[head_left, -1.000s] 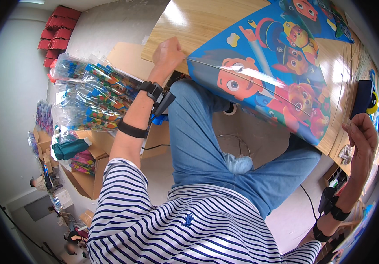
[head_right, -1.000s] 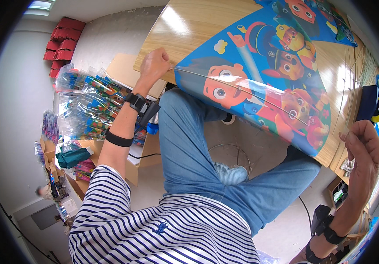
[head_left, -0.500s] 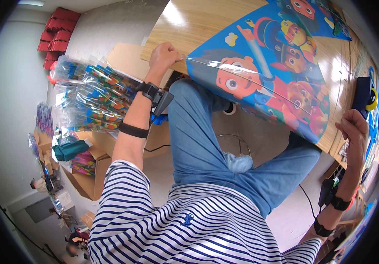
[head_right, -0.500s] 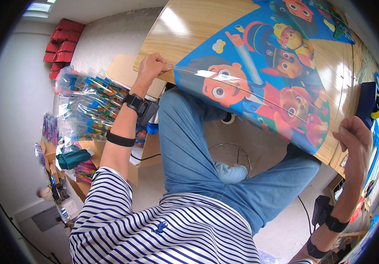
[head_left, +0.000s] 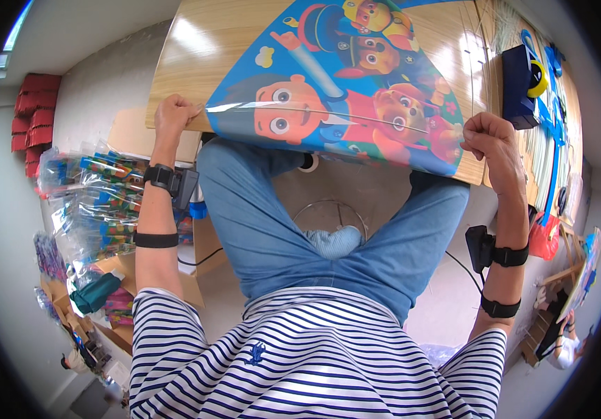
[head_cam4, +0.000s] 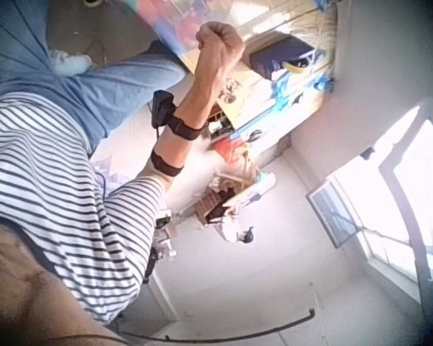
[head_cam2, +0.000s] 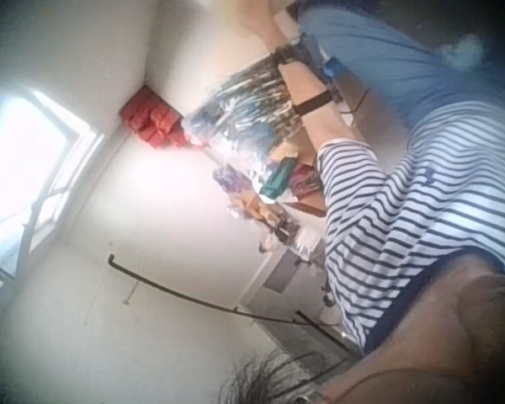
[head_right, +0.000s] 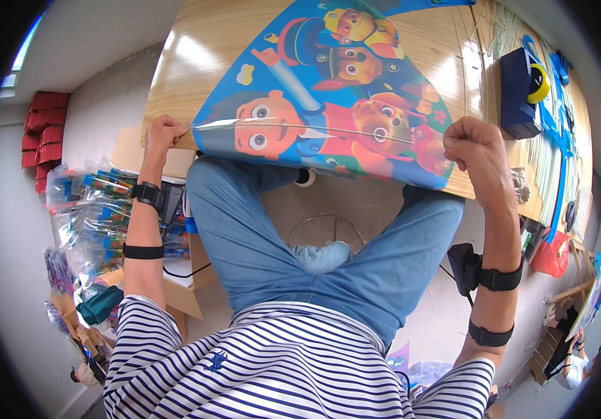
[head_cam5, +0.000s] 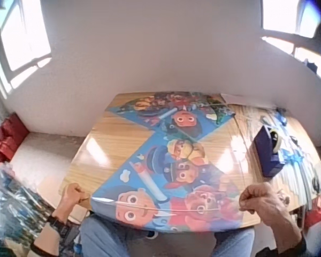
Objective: The recorder folds, bags, and attaches strings to cartoon-printed plastic kites at a wooden work table.
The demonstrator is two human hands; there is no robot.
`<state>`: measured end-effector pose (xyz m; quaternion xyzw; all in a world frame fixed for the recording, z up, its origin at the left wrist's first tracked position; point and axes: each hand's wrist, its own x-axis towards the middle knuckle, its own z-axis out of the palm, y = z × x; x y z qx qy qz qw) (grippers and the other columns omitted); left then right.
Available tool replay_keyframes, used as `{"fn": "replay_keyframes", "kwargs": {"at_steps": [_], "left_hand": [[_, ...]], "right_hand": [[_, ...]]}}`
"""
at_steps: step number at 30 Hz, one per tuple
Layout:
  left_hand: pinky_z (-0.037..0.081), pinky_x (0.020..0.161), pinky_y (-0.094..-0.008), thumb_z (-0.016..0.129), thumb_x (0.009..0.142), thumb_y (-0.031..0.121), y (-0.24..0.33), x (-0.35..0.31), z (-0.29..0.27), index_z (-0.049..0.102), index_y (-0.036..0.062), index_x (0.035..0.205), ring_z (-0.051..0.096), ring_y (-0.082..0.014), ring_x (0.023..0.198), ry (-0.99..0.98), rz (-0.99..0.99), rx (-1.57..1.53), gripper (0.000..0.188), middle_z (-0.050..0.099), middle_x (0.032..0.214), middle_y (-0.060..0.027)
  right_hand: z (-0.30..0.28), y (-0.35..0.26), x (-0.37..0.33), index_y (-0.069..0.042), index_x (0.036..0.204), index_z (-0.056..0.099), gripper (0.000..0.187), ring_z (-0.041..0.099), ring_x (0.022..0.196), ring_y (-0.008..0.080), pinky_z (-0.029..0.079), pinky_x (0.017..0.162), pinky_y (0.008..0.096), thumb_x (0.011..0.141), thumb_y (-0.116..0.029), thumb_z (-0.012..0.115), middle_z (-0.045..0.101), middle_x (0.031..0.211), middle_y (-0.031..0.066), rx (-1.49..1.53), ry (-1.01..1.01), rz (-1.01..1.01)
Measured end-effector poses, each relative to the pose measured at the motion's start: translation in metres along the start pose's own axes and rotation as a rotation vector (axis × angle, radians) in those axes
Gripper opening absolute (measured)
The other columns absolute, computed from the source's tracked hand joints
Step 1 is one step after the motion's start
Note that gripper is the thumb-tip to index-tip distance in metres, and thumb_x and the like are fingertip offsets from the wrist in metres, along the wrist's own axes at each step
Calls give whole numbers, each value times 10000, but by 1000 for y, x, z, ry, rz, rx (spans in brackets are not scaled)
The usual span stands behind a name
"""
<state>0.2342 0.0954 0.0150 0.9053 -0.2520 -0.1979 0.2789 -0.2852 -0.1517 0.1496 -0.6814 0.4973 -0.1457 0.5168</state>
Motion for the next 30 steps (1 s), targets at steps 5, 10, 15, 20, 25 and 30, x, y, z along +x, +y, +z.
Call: {"fn": "replay_keyframes", "kwargs": {"at_steps": [5, 10, 15, 20, 25, 30], "left_hand": [[414, 487, -284, 815, 778, 118, -6, -6, 4, 650, 30, 728, 556, -108, 531, 100, 100, 60, 194, 609, 602, -32], [455, 543, -300, 835, 766, 151, -10, -9, 9, 673, 23, 730, 593, -121, 581, 182, 145, 129, 209, 630, 610, -34], [505, 669, -374, 867, 747, 251, -10, -9, 10, 698, 36, 759, 657, -229, 720, 146, 36, 61, 275, 690, 725, -90], [522, 711, -404, 851, 766, 306, -14, -5, 9, 698, 41, 768, 682, -278, 760, 98, 20, 38, 306, 712, 765, -119], [520, 696, -409, 816, 798, 382, -8, -5, 5, 672, 35, 736, 677, -275, 743, 55, 8, 56, 381, 703, 753, -120], [515, 683, -422, 831, 780, 445, 5, -19, 7, 653, 33, 725, 670, -290, 734, 152, 97, 204, 453, 684, 729, -126]], "right_hand": [[2, 15, 2, 15, 827, 652, 105, 500, 645, 77, 358, 570, 240, 835, -83, 615, 588, 701, 24, 21, -16, -6], [3, 26, 1, 16, 847, 646, 108, 545, 662, 89, 370, 576, 238, 844, -89, 623, 590, 728, 25, 29, -4, 24], [5, 33, 1, 18, 856, 643, 119, 578, 688, 99, 380, 590, 232, 851, -97, 617, 595, 756, 30, 42, 3, 39], [5, 35, 0, 19, 861, 640, 122, 593, 699, 105, 382, 591, 232, 849, -99, 615, 593, 757, 31, 48, 0, 45], [5, 35, -1, 12, 862, 640, 120, 596, 702, 104, 386, 592, 232, 849, -105, 618, 596, 762, 30, 34, 8, 52], [3, 35, -2, 7, 861, 641, 109, 600, 705, 103, 391, 593, 235, 850, -98, 616, 605, 770, 31, 18, -8, 42]]}}
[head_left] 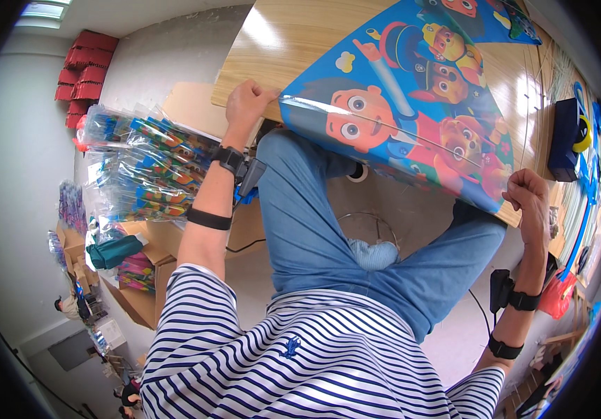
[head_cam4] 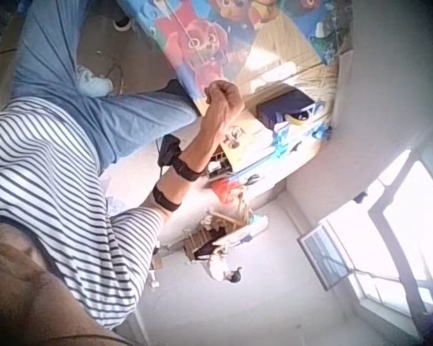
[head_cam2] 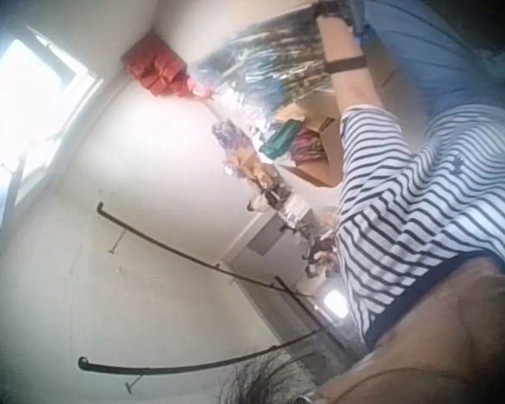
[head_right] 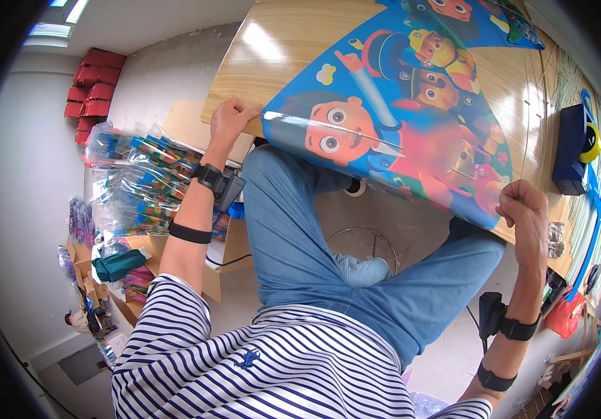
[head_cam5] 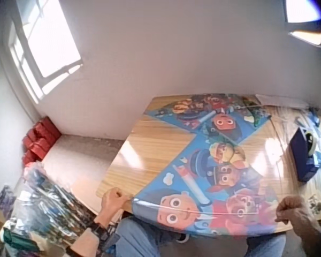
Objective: The recorder folds, bags, and attaches strings to cartoon-printed plastic kites at a wooden work table.
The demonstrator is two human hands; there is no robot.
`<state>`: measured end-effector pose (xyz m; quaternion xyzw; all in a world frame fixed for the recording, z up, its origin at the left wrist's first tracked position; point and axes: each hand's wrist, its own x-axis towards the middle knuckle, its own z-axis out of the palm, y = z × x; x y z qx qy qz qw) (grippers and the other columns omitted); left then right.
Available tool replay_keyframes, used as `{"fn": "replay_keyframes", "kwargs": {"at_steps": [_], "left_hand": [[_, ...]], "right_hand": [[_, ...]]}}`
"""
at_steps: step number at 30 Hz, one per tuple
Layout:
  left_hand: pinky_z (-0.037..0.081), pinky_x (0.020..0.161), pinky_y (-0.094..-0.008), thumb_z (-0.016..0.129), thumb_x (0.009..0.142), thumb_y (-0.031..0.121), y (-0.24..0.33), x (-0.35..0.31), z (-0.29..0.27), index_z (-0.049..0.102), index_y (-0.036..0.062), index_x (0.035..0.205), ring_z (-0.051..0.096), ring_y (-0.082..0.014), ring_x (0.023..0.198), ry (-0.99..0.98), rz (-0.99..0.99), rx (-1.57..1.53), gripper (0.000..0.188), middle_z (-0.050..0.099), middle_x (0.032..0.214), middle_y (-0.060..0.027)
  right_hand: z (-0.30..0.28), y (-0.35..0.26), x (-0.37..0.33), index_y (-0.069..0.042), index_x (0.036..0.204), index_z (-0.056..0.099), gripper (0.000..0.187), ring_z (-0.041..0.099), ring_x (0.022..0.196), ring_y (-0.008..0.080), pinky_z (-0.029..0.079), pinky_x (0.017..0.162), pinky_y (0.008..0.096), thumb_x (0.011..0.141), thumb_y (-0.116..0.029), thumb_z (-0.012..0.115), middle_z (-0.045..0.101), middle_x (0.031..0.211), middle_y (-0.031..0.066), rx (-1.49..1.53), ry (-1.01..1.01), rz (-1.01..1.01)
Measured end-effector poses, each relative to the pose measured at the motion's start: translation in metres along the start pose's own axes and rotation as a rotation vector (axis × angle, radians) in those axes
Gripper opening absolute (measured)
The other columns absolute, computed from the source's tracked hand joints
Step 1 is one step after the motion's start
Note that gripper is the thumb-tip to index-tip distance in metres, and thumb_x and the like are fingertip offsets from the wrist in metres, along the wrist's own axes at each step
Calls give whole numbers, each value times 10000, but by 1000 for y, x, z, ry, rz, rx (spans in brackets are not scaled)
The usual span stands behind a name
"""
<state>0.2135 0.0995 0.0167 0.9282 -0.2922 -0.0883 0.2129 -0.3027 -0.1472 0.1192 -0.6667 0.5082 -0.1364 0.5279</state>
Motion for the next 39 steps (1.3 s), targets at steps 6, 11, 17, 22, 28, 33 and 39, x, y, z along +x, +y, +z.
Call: {"fn": "replay_keyframes", "kwargs": {"at_steps": [6, 11, 17, 22, 28, 33, 39], "left_hand": [[514, 690, -447, 822, 780, 445, -7, -5, 8, 659, 67, 760, 670, -321, 747, 89, -3, 39, 412, 690, 749, -129], [475, 604, -381, 830, 814, 349, -20, 7, 16, 693, 47, 797, 604, -209, 637, 109, 123, 39, 332, 639, 668, -93], [523, 710, -396, 831, 804, 301, 17, 11, -7, 698, 46, 864, 656, -251, 727, 30, 48, 35, 294, 695, 777, -101], [524, 692, -349, 803, 821, 182, 119, 0, -19, 678, 19, 891, 658, -206, 726, 11, 347, -104, 217, 693, 771, -90], [514, 658, -316, 764, 844, 81, 221, -71, -2, 662, 7, 908, 638, -165, 684, -134, 588, -456, 142, 684, 759, -81], [520, 705, -299, 763, 840, 54, 263, -87, 16, 655, -6, 927, 636, -150, 719, -334, 737, -398, 151, 682, 785, -70], [541, 764, -325, 762, 863, 118, 331, -53, 49, 653, -8, 939, 686, -202, 794, -628, 1008, -98, 183, 700, 815, -94]], "right_hand": [[3, -2, -1, 6, 863, 645, 111, 590, 687, 98, 390, 578, 239, 846, -101, 620, 613, 752, 35, -3, -25, 0], [5, -5, -5, 13, 823, 667, 95, 541, 627, 89, 394, 553, 256, 825, -76, 633, 623, 693, 29, -3, 28, -44], [8, -5, 2, -11, 832, 626, 73, 542, 671, 79, 389, 586, 235, 837, -81, 605, 596, 736, 15, -21, -1, -63], [10, -5, 2, -16, 817, 621, 56, 521, 674, 72, 387, 585, 240, 830, -70, 612, 585, 731, 0, -29, 21, -55], [12, 3, 10, -7, 829, 650, 44, 529, 690, 73, 426, 615, 249, 822, -50, 648, 599, 727, -5, -93, 57, -29], [15, 7, 10, 44, 831, 676, 109, 584, 661, 164, 478, 624, 338, 786, -51, 648, 644, 692, 102, -94, 107, -123], [18, 7, -2, 40, 834, 678, 106, 604, 689, 186, 493, 654, 355, 781, -38, 630, 656, 718, 134, -89, 119, -116]]}}
